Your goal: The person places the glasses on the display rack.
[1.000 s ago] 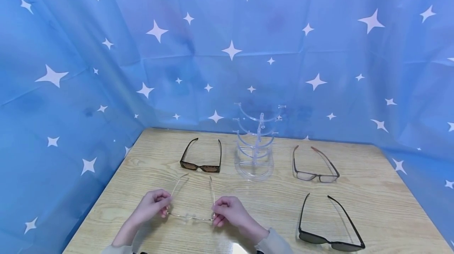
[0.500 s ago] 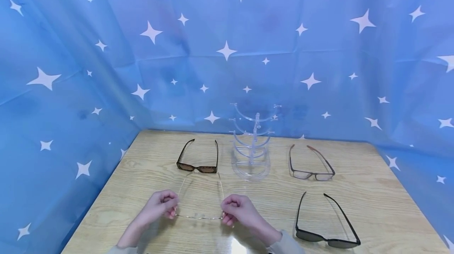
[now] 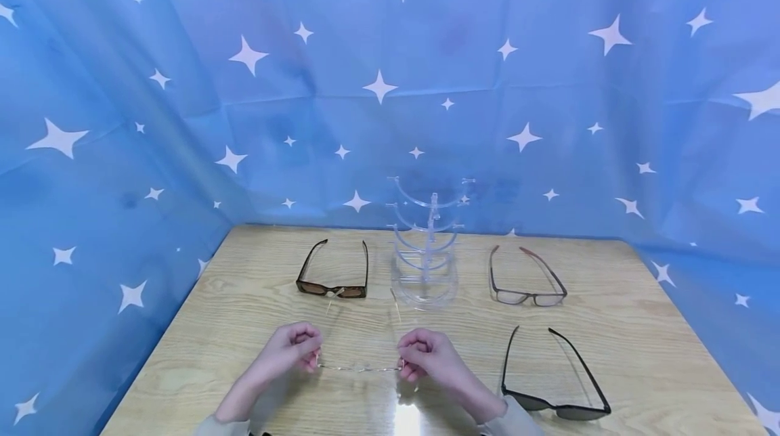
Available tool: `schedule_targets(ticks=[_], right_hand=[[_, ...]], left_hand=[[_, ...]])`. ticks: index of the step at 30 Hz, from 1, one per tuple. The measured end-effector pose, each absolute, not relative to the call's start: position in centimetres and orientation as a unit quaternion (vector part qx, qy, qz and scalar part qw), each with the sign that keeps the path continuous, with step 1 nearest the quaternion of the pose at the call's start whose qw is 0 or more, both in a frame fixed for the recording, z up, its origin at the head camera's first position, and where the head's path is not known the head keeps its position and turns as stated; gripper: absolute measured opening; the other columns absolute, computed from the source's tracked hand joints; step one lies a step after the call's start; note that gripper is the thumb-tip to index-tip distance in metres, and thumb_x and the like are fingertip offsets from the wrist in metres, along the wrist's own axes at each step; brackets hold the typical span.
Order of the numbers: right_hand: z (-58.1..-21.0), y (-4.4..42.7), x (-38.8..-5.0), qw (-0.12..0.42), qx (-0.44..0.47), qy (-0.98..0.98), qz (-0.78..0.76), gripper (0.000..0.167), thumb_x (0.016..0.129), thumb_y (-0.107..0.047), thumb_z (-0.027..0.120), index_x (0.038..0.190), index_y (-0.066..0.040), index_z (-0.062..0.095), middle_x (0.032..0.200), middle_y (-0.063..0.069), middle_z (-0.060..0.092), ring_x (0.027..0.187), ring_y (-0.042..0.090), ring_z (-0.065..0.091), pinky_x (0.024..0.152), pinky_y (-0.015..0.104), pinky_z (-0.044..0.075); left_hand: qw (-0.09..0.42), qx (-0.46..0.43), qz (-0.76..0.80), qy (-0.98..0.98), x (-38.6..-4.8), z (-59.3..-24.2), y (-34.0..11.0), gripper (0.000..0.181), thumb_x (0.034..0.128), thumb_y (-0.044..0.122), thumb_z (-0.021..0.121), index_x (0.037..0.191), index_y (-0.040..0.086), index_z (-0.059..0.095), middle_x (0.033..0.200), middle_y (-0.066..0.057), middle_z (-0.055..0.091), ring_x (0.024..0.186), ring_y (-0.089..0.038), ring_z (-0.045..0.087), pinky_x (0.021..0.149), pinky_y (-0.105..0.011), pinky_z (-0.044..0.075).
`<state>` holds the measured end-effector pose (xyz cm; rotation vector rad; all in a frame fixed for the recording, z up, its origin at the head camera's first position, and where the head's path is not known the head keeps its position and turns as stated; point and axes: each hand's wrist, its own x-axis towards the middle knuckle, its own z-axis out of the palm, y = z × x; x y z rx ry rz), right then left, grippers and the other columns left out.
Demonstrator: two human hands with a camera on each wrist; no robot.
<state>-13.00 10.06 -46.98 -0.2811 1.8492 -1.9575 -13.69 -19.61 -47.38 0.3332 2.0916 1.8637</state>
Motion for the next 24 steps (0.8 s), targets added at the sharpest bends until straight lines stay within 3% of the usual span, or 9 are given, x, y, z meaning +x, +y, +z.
schedule_targets(ticks=[24], right_hand=[[-45.8, 14.7, -13.2, 0.172, -0.074, 0.699, -0.69, 0.033, 0.09, -0.004, 0.056, 0.111, 0.021, 0.047, 0.081, 0.01, 0.065, 0.064, 0.011, 0.062, 0.06, 0.021, 0.055]], left_hand=[[0.186, 0.12, 0.667, 0.711, -15.3, -46.6, -14.9, 0.03, 0.0919, 0.005, 0.055, 0.103, -0.021, 0.048, 0.077, -0.009, 0.061, 0.062, -0.011, 0.061, 0.06, -0.026, 0.057]])
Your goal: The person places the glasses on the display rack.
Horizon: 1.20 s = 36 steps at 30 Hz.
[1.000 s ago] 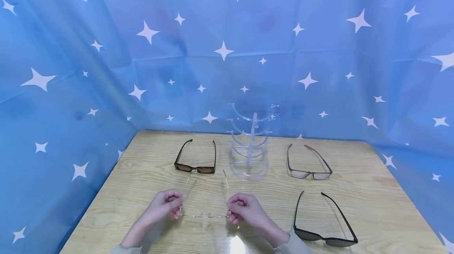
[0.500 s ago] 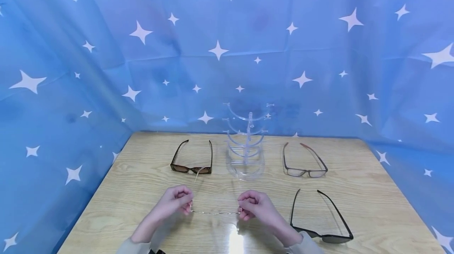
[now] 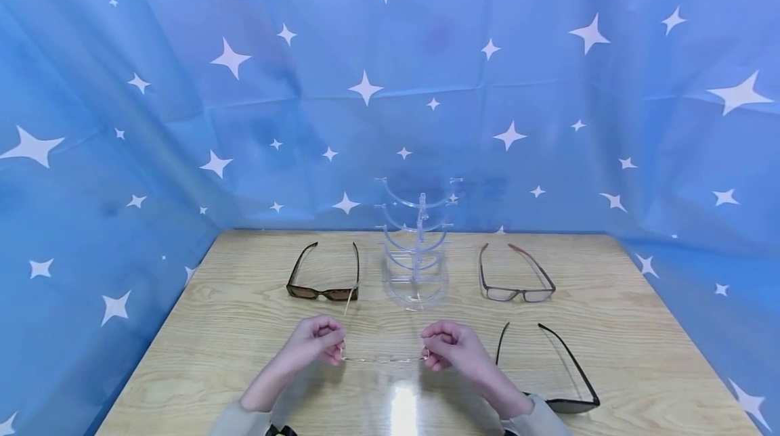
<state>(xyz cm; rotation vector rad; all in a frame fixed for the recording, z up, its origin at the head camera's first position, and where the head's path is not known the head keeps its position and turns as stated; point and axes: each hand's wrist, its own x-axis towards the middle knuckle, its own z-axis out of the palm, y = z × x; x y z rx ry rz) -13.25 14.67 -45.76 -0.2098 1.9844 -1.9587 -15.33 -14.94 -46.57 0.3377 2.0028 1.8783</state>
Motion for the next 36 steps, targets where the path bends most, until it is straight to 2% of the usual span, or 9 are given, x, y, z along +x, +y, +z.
schedule_targets(ticks=[13, 19, 26, 36], right_hand=[[-45.6, 16.8, -13.8, 0.151, -0.057, 0.717, -0.678, 0.032, 0.09, -0.003, 0.056, 0.109, 0.021, 0.047, 0.078, 0.007, 0.063, 0.063, 0.011, 0.062, 0.059, 0.022, 0.055], [-45.6, 17.4, -14.5, 0.143, -0.063, 0.725, -0.671, 0.032, 0.091, -0.002, 0.055, 0.11, 0.023, 0.046, 0.079, 0.009, 0.064, 0.063, 0.011, 0.062, 0.058, 0.021, 0.055], [-45.9, 18.2, -15.6, 0.14, -0.064, 0.734, -0.661, 0.028, 0.093, -0.001, 0.052, 0.109, 0.021, 0.048, 0.079, 0.008, 0.063, 0.063, 0.01, 0.061, 0.058, 0.022, 0.055], [-45.5, 18.9, -17.4, 0.124, -0.039, 0.747, -0.652, 0.024, 0.092, 0.001, 0.053, 0.106, 0.02, 0.049, 0.075, 0.008, 0.063, 0.061, 0.01, 0.061, 0.056, 0.02, 0.054]], left_hand=[[0.19, 0.104, 0.674, 0.706, -16.4, -46.6, -12.4, 0.027, 0.0917, 0.006, 0.056, 0.104, -0.017, 0.051, 0.077, -0.007, 0.061, 0.064, -0.013, 0.061, 0.063, -0.029, 0.057], [0.187, 0.1, 0.675, 0.707, -17.0, -46.9, -11.6, 0.028, 0.0912, 0.004, 0.055, 0.105, -0.019, 0.05, 0.08, -0.016, 0.062, 0.064, -0.013, 0.061, 0.064, -0.03, 0.058], [0.189, 0.1, 0.691, 0.69, -17.9, -47.2, -10.6, 0.022, 0.0927, 0.003, 0.053, 0.103, -0.016, 0.05, 0.078, -0.008, 0.06, 0.064, -0.011, 0.061, 0.066, -0.032, 0.058], [0.187, 0.065, 0.701, 0.686, -19.8, -46.9, -9.1, 0.016, 0.0928, 0.003, 0.053, 0.098, -0.011, 0.055, 0.074, -0.005, 0.059, 0.062, -0.011, 0.06, 0.062, -0.028, 0.057]])
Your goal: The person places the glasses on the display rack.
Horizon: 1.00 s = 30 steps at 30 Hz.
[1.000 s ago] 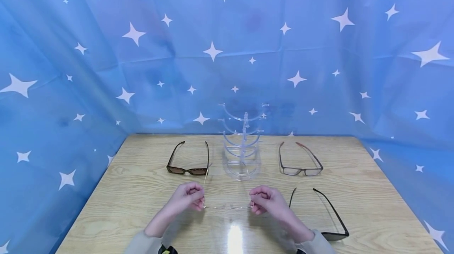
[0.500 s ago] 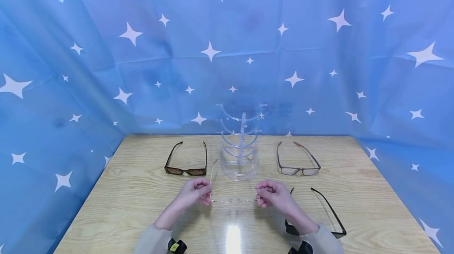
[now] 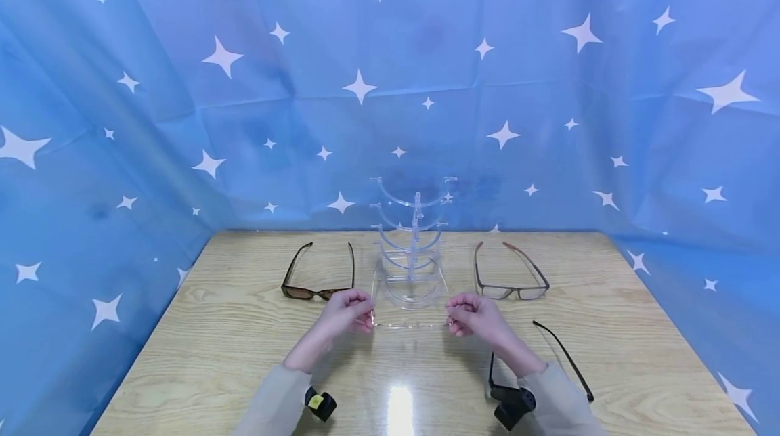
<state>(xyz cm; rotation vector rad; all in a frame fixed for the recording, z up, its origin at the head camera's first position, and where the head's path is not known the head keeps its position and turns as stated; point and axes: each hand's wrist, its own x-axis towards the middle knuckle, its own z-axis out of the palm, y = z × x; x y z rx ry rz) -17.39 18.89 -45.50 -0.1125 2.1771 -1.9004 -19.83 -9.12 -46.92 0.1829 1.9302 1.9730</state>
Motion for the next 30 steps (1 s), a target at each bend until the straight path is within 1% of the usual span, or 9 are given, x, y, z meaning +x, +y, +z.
schedule_targets(ticks=[3, 8, 14, 18, 22, 25, 30], right_hand=[[-45.2, 19.1, -18.1, 0.126, -0.037, 0.752, -0.646, 0.021, 0.092, 0.0, 0.053, 0.105, 0.017, 0.051, 0.075, 0.008, 0.063, 0.061, 0.009, 0.061, 0.056, 0.021, 0.054], [-44.9, 19.4, -19.4, 0.127, -0.04, 0.76, -0.636, 0.019, 0.093, -0.001, 0.052, 0.103, 0.015, 0.052, 0.074, 0.008, 0.063, 0.06, 0.01, 0.061, 0.056, 0.022, 0.054], [-44.5, 19.4, -20.7, 0.127, -0.02, 0.77, -0.626, 0.021, 0.093, -0.001, 0.051, 0.105, 0.017, 0.051, 0.075, 0.011, 0.063, 0.06, 0.011, 0.061, 0.058, 0.026, 0.056], [-44.6, 19.3, -21.5, 0.125, -0.007, 0.773, -0.621, 0.021, 0.093, 0.0, 0.052, 0.105, 0.017, 0.051, 0.074, 0.011, 0.063, 0.059, 0.011, 0.06, 0.059, 0.028, 0.056], [-44.7, 19.4, -22.3, 0.121, 0.008, 0.775, -0.62, 0.021, 0.092, 0.001, 0.052, 0.105, 0.017, 0.051, 0.072, 0.009, 0.062, 0.058, 0.01, 0.06, 0.057, 0.025, 0.056], [-44.6, 19.4, -23.0, 0.118, 0.016, 0.78, -0.615, 0.022, 0.093, 0.0, 0.052, 0.106, 0.017, 0.05, 0.071, 0.008, 0.061, 0.058, 0.009, 0.06, 0.055, 0.023, 0.054], [-44.6, 19.4, -24.3, 0.122, 0.03, 0.787, -0.605, 0.024, 0.094, -0.002, 0.052, 0.109, 0.016, 0.05, 0.075, 0.009, 0.062, 0.06, 0.01, 0.06, 0.058, 0.025, 0.055]], left_hand=[[0.185, 0.053, 0.703, 0.684, -20.5, -46.8, -8.7, 0.014, 0.0923, 0.004, 0.054, 0.097, -0.01, 0.056, 0.074, -0.005, 0.059, 0.062, -0.011, 0.059, 0.062, -0.028, 0.057], [0.184, 0.038, 0.705, 0.684, -21.6, -46.9, -8.3, 0.019, 0.0922, 0.004, 0.054, 0.1, -0.013, 0.053, 0.073, -0.004, 0.058, 0.062, -0.011, 0.059, 0.063, -0.028, 0.057], [0.187, 0.022, 0.703, 0.686, -22.9, -46.9, -7.9, 0.022, 0.0931, 0.005, 0.053, 0.105, -0.013, 0.052, 0.074, -0.004, 0.058, 0.061, -0.01, 0.059, 0.062, -0.027, 0.057], [0.191, 0.011, 0.704, 0.684, -23.7, -47.0, -7.6, 0.025, 0.0927, 0.007, 0.055, 0.106, -0.014, 0.053, 0.075, -0.004, 0.058, 0.061, -0.01, 0.058, 0.062, -0.026, 0.056], [0.194, 0.003, 0.709, 0.678, -24.5, -47.1, -7.4, 0.027, 0.0927, 0.007, 0.055, 0.11, -0.015, 0.051, 0.077, -0.005, 0.057, 0.061, -0.01, 0.058, 0.062, -0.025, 0.056], [0.188, -0.004, 0.712, 0.677, -25.1, -47.2, -7.2, 0.026, 0.0924, 0.006, 0.055, 0.109, -0.014, 0.052, 0.076, -0.004, 0.057, 0.061, -0.01, 0.058, 0.061, -0.024, 0.056], [0.166, -0.025, 0.722, 0.671, -25.7, -47.0, -6.8, 0.025, 0.0917, 0.004, 0.056, 0.109, -0.014, 0.053, 0.077, -0.006, 0.058, 0.063, -0.01, 0.058, 0.064, -0.025, 0.056]])
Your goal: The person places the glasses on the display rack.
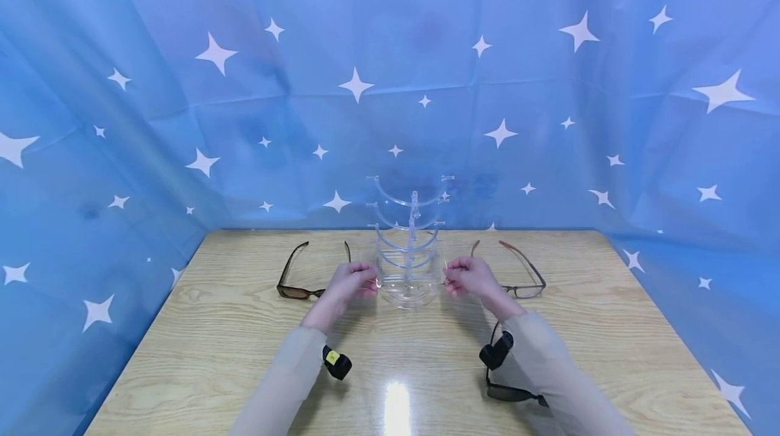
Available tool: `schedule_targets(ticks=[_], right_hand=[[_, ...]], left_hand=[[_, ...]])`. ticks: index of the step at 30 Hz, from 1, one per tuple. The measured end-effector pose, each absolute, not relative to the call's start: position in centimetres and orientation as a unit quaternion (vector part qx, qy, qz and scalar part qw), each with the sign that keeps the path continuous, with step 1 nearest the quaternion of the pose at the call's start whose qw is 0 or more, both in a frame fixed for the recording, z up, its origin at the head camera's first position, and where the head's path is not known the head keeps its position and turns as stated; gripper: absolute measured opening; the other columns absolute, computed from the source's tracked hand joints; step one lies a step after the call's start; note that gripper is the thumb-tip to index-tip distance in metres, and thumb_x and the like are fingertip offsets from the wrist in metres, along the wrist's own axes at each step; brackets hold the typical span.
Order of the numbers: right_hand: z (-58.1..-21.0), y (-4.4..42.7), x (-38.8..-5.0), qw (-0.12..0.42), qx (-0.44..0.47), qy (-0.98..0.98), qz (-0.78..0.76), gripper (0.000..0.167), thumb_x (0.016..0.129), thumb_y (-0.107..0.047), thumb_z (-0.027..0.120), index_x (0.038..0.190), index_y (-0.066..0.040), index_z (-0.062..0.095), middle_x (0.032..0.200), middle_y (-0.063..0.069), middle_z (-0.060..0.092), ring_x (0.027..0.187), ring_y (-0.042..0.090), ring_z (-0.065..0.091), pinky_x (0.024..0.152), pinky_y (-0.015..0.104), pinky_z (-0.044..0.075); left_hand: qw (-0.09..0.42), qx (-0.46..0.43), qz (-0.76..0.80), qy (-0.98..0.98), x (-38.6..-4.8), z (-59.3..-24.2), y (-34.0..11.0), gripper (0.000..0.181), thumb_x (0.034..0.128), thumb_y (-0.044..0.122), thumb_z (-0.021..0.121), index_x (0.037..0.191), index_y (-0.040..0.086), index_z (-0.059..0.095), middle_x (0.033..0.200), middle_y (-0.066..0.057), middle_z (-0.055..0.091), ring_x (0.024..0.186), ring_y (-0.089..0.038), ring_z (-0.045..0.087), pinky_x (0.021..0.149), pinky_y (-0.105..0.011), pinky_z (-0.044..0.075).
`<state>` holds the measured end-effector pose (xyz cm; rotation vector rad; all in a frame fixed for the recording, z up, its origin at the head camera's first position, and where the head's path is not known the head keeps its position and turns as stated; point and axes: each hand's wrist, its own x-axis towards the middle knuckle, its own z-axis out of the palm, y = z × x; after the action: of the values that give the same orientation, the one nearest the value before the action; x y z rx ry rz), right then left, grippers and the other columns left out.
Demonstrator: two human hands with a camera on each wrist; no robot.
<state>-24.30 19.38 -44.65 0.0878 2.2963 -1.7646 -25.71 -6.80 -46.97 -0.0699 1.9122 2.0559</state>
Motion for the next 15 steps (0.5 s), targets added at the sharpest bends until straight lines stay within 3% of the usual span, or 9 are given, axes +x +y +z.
schedule_targets(ticks=[11, 15], right_hand=[[-44.9, 19.2, -26.5, 0.122, 0.052, 0.785, -0.605, 0.029, 0.095, -0.004, 0.051, 0.117, 0.015, 0.049, 0.078, 0.012, 0.064, 0.061, 0.009, 0.061, 0.062, 0.026, 0.056], [-44.8, 19.1, -26.9, 0.122, 0.06, 0.782, -0.609, 0.031, 0.096, -0.005, 0.051, 0.119, 0.015, 0.049, 0.083, 0.015, 0.064, 0.062, 0.009, 0.061, 0.066, 0.029, 0.057]], left_hand=[[0.134, -0.077, 0.752, 0.641, -26.9, -47.0, -6.4, 0.034, 0.088, -0.002, 0.058, 0.12, -0.012, 0.053, 0.095, -0.019, 0.064, 0.062, -0.008, 0.059, 0.063, -0.019, 0.055], [0.123, -0.092, 0.761, 0.631, -27.2, -47.0, -6.1, 0.034, 0.0874, -0.003, 0.058, 0.12, -0.012, 0.054, 0.09, -0.016, 0.066, 0.061, -0.006, 0.059, 0.061, -0.018, 0.055]])
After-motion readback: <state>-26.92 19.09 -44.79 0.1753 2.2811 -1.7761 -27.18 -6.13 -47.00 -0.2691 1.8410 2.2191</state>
